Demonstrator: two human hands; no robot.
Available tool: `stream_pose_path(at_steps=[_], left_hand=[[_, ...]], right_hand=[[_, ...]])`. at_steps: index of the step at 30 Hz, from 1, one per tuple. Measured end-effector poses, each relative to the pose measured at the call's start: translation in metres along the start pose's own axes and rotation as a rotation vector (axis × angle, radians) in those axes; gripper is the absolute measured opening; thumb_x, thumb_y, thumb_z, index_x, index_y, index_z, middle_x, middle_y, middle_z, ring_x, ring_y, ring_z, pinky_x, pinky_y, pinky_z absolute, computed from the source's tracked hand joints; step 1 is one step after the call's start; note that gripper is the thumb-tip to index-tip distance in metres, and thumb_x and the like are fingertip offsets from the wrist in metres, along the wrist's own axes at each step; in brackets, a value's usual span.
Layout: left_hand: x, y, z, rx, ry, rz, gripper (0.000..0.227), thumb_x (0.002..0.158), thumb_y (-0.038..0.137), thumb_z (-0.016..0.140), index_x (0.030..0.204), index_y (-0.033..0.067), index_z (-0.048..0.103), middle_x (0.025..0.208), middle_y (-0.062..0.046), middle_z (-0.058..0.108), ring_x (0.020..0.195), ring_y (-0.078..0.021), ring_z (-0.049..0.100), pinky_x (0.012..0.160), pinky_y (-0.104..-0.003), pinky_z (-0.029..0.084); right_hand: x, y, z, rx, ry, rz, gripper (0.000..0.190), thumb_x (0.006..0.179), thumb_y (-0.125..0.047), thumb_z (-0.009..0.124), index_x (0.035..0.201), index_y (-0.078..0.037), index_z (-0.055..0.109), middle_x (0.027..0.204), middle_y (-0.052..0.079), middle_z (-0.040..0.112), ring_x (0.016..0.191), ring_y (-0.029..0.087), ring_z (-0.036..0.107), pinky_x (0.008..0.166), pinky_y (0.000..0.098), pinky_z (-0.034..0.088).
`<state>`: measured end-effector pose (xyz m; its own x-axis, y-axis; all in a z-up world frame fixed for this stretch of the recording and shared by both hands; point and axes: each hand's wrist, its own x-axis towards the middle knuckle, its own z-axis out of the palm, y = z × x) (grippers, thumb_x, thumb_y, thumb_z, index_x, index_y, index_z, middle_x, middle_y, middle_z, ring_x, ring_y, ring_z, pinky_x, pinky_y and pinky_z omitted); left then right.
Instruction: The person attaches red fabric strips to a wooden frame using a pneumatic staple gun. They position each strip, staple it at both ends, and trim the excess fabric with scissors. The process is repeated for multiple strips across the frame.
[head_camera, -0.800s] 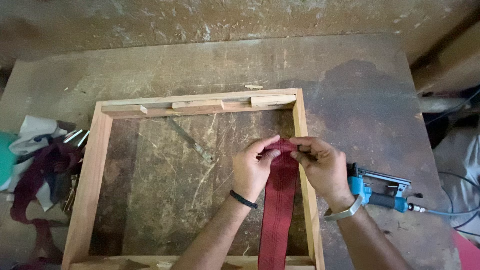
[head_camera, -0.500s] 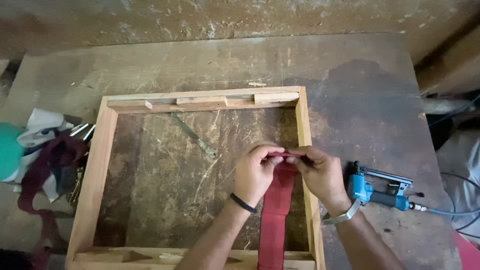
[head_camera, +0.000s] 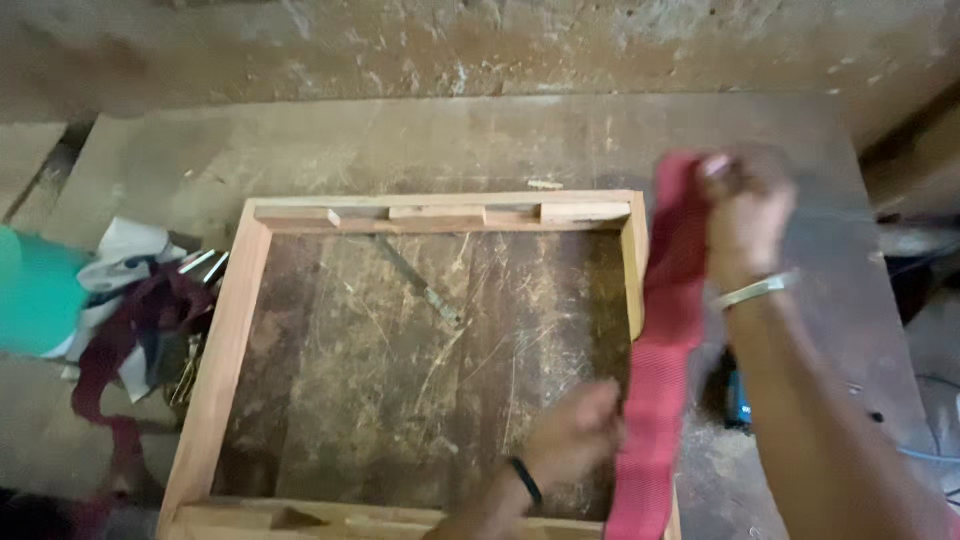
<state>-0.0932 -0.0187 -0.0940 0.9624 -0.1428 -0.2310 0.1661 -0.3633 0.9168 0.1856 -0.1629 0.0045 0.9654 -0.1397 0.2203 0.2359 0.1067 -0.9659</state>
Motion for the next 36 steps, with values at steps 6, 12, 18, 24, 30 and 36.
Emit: stream_pose_path(at_steps=[6,12,18,24,30,36], left_hand=[[0.137,0.029,-0.081,-0.137,0.430,-0.157,0.058,0.089,0.052,0.065,0.141,0.0248,0.059,0.121,-0.001,0.074,0.094,-0.0164,0.074,0.077,-0.040,0.063],[0.222,0.001,-0.071,-0.032,0.601,0.127,0.023,0.086,0.029,0.081,0.102,0.0130,0.081,0.095,-0.006,0.081,0.086,-0.0158,0.077,0.079,-0.031,0.060],[0.324,-0.040,-0.074,-0.044,0.779,-0.088,0.017,0.084,0.027,0.080,0.094,0.0138,0.081,0.094,-0.005,0.079,0.086,-0.0202,0.075,0.080,-0.036,0.059],[0.391,-0.070,-0.063,0.090,0.780,-0.271,0.025,0.084,0.037,0.078,0.096,0.0158,0.081,0.092,-0.010,0.078,0.084,-0.0287,0.074,0.076,-0.042,0.057],[0.395,-0.055,-0.068,0.191,0.773,-0.427,0.022,0.087,0.040,0.075,0.098,0.0213,0.081,0.096,-0.007,0.077,0.088,-0.0293,0.074,0.077,-0.044,0.058],[0.392,-0.029,-0.066,0.161,0.767,-0.553,0.019,0.085,0.042,0.077,0.099,0.0287,0.081,0.097,-0.003,0.077,0.089,-0.0267,0.074,0.075,-0.043,0.059]], right_hand=[[-0.065,0.092,0.009,-0.358,-0.064,0.326,0.014,0.094,-0.015,0.073,0.100,-0.003,0.075,0.082,-0.002,0.072,0.074,0.008,0.059,0.067,0.0252,0.048],[-0.050,0.110,0.015,-0.344,-0.188,0.196,0.019,0.096,-0.015,0.076,0.095,0.004,0.075,0.084,0.007,0.068,0.076,0.011,0.057,0.068,0.0284,0.048],[-0.049,0.142,-0.075,-0.485,-0.210,0.641,0.038,0.090,-0.023,0.070,0.127,-0.014,0.069,0.116,0.004,0.074,0.101,0.019,0.070,0.081,0.0343,0.058],[-0.108,0.189,-0.306,-1.349,-0.406,0.506,0.058,0.080,-0.025,0.079,0.133,-0.008,0.063,0.135,0.019,0.065,0.125,0.037,0.065,0.108,0.0457,0.052],[-0.129,0.221,-0.368,-1.247,-0.765,0.642,0.117,0.068,-0.021,0.095,0.157,-0.016,0.020,0.147,0.026,0.048,0.133,0.043,0.051,0.113,0.0541,0.041],[-0.104,0.170,-0.306,-1.396,-0.907,0.464,0.099,0.074,-0.031,0.083,0.158,-0.024,0.031,0.130,0.018,0.066,0.112,0.033,0.072,0.093,0.0470,0.061]])
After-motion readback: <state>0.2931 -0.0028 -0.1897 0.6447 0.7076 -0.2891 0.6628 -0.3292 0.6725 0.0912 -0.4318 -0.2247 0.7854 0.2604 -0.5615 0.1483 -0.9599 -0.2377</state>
